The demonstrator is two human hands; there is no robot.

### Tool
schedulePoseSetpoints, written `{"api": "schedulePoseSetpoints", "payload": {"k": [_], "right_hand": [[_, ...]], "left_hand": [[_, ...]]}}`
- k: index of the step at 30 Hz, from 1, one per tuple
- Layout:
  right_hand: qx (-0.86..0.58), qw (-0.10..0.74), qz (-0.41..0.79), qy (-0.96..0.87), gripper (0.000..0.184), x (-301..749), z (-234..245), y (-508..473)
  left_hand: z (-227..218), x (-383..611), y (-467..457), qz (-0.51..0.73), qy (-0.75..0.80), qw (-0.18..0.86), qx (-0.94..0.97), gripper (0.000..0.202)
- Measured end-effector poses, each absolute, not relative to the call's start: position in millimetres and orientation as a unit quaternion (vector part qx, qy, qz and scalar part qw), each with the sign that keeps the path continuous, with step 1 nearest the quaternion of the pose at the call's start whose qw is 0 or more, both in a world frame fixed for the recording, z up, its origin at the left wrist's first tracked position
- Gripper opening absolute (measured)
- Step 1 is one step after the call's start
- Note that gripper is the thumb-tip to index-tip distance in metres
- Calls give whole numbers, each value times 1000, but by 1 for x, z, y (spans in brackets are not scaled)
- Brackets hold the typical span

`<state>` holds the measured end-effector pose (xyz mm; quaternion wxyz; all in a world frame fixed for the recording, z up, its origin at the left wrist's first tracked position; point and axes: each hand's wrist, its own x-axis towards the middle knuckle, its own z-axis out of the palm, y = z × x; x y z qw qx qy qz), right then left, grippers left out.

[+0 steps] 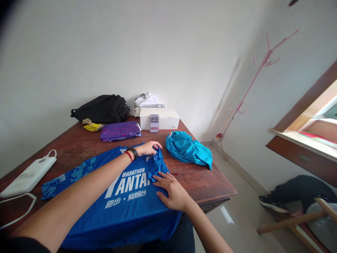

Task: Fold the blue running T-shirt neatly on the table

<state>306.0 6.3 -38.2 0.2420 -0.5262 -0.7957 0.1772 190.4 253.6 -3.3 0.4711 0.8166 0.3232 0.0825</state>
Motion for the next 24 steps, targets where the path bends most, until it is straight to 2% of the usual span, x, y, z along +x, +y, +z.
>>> {"api": "schedulePoseSetpoints", "payload": {"k": [5,10,12,16,18,20,24], "right_hand": [[-542,295,157,-771,37,306,-41,5],[-541,353,156,-748,32,311,-40,6],[-541,375,151,-738,29,316,-38,12],[-548,443,131,-697,29,331,-26,51],[-567,457,134,-672,31,338,-20,81],[-587,440,140,-665,32,342,-16,116],[-585,395,144,-694,31,344,-21,172]], "left_hand": [[-1,165,263,74,314,445,836,41],[8,143,256,72,270,377,883,30],[11,136,246,79,236,355,901,41],[8,127,223,63,154,294,941,80],[4,127,215,45,133,243,960,89],[-1,129,212,44,136,206,968,88],[-5,127,212,83,133,138,978,70]]}}
